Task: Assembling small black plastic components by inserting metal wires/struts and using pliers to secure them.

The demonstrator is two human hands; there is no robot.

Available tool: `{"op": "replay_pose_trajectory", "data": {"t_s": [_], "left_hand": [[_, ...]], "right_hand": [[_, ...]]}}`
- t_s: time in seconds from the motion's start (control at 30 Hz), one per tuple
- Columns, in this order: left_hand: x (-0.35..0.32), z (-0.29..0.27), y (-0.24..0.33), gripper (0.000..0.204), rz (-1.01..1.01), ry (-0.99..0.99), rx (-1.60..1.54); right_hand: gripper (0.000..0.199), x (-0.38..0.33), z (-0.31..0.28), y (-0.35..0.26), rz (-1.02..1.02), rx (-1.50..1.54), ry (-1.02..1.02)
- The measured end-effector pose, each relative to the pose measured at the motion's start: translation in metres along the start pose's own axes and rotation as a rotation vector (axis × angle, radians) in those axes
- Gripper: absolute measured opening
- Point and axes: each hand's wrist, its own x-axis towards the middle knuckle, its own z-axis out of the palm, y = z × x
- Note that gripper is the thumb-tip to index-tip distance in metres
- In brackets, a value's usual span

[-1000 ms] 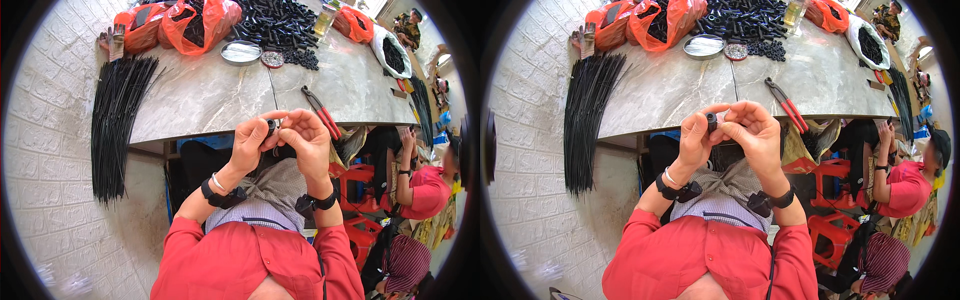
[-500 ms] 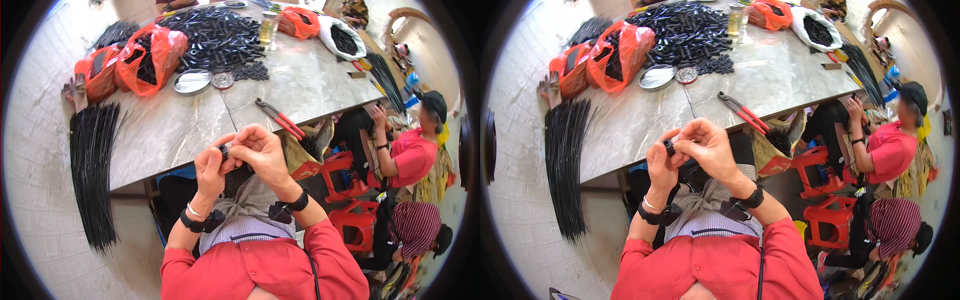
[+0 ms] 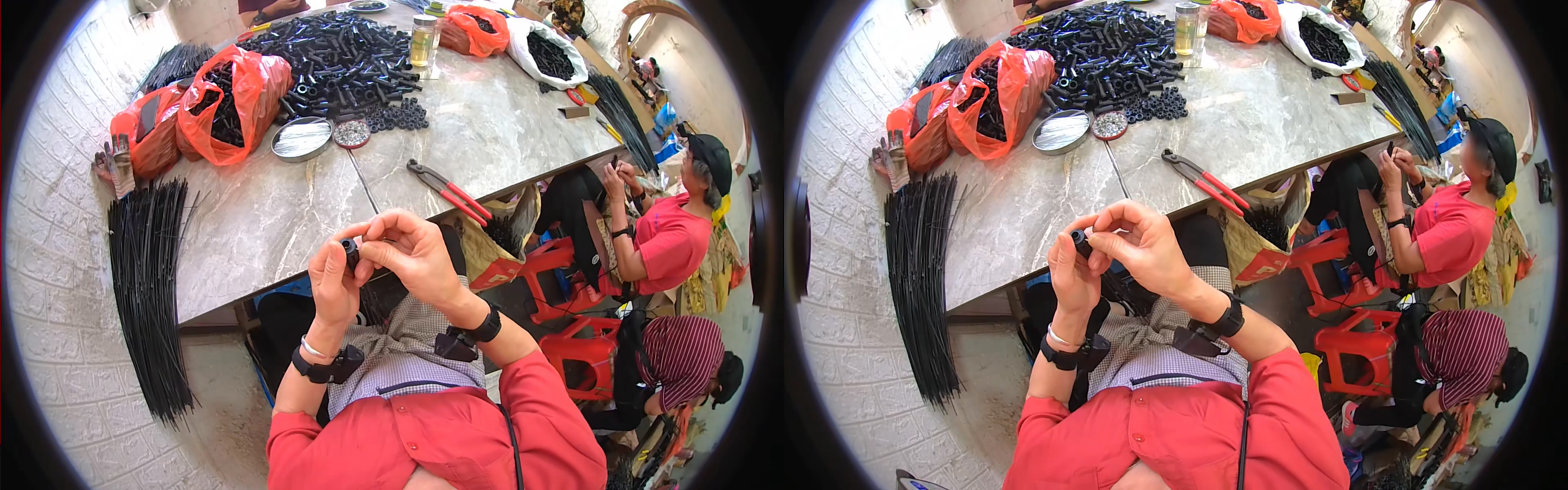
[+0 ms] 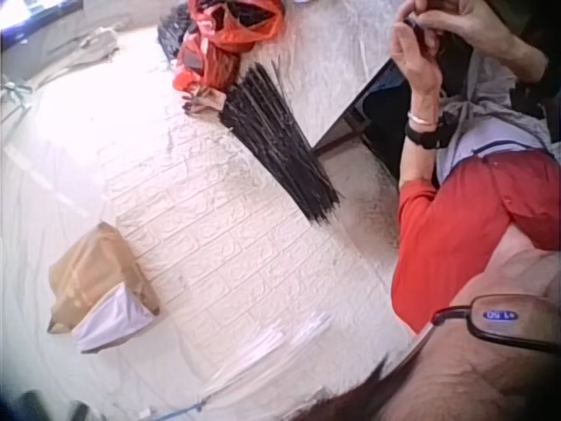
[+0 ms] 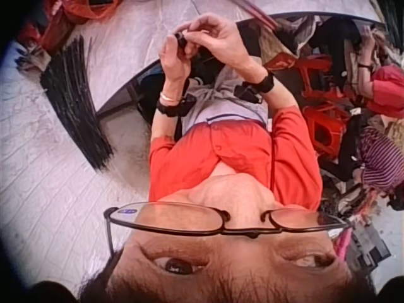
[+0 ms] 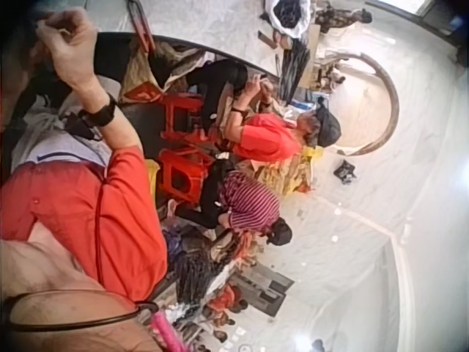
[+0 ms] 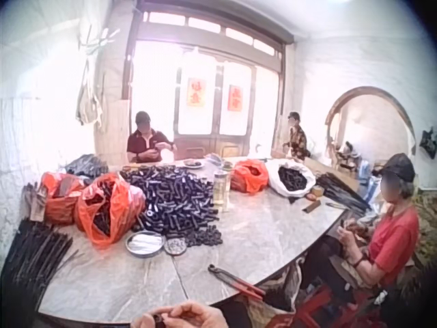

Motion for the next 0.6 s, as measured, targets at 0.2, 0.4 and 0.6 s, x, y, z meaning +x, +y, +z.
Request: {"op": "replay_pose_trajectory", "data": {"t_s": [0.2,0.4,0.6], "left_hand": [[0.004,0.001,0.001,0.053,0.014,0.027,-0.015],[0.004,-0.003,-0.006,0.055,-0.009,0.043,-0.056],[0.004,-0.005,-0.005,0.054,0.015,0.01,-0.011]], "right_hand": [[0.012,0.005,-0.002,0.003,0.031,0.035,-0.023],[0.012,0.008,-0.002,0.006,0.075,0.03,-0.004],[0.015,0.01,-0.009,0.005,0.109,0.015,-0.061]]}}
